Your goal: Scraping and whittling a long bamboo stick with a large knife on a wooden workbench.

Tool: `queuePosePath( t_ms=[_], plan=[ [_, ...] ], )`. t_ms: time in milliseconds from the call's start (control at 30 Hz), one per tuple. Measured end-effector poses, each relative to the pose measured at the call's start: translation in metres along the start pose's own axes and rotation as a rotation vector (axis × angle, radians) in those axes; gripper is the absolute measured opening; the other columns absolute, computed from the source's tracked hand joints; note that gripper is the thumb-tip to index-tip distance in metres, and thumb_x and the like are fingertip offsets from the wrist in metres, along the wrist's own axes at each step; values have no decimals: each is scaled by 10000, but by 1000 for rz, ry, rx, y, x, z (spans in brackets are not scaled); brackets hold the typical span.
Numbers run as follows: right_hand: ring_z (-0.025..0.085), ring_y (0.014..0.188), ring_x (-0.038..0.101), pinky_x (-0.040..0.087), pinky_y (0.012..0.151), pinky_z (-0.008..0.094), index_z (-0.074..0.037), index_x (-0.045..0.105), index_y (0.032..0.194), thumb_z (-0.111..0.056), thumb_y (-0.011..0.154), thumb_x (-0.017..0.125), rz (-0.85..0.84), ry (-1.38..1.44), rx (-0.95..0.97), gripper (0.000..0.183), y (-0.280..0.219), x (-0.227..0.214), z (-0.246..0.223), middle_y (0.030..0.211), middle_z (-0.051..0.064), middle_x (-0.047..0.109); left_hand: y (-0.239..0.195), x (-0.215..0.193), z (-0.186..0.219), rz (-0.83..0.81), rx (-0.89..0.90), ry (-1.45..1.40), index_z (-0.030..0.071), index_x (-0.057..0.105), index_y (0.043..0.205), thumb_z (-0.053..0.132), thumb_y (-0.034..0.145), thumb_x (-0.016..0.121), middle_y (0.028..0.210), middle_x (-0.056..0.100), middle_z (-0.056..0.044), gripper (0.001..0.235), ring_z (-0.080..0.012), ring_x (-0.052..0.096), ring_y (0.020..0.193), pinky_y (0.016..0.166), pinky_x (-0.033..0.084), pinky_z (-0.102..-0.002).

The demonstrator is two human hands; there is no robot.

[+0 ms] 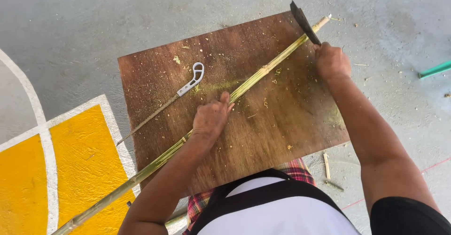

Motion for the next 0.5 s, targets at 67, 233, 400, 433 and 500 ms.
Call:
queuePosePath(
  t_ms=[67, 233, 400, 433, 500],
  plan=[
    [428, 906, 719, 584, 770, 551, -63, 621, 1280, -456, 1125, 389, 49, -9, -91, 481, 7, 15, 0, 981, 280, 711, 0, -5, -1, 13, -5, -30, 71, 422, 1228, 384, 1106, 392, 594, 455, 2, 337, -93, 447, 411, 288, 439, -249],
    [346, 807, 762, 642, 583, 458, -126, 435, 1490, -460, 1118, 243, -232, -232, -140, 535, -91, 19, -65, 870, 236, 672, 0, -1, -1, 8, -2, -109, 89, 425, 1198, 417, 1121, 333, 584, 450, 13, 349, -98, 427, 399, 279, 441, -260],
    [347, 763, 690, 578, 612, 474, -112, 559, 1358, -495, 1125, 286, -11, -102, -149, 525, -2, 17, -4, 898, 229, 648, 0, -4, -9, -187, -79, -368, 105, 419, 1192, 460, 1117, 276, 599, 484, -9, 390, -146, 482, 410, 323, 494, -296],
    [347, 763, 690, 578, 612, 474, -112, 559, 1358, -495, 1125, 286, -19, -105, -149, 525, 4, 12, -1, 898, 229, 648, -1, -4, -9, -195, -81, -371, 105, 419, 1192, 460, 1117, 276, 599, 484, -9, 390, -146, 482, 410, 323, 494, -296],
    [363, 809, 733, 611, 680, 513, -49, 601, 1305, -492, 1161, 305, 31, -46, 7, 552, 21, -5, 16, 925, 230, 700, 4, -10, -17, -138, -118, -417, 110, 436, 1156, 501, 1088, 309, 602, 521, -30, 416, -154, 525, 417, 364, 500, -304]
  ],
)
Point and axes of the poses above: each hand's wrist, its own y-axis towards the middle knuckle, its own x-axis out of the palm, z = x × y, the point moved 9 cm from there along y, towards the middle knuckle
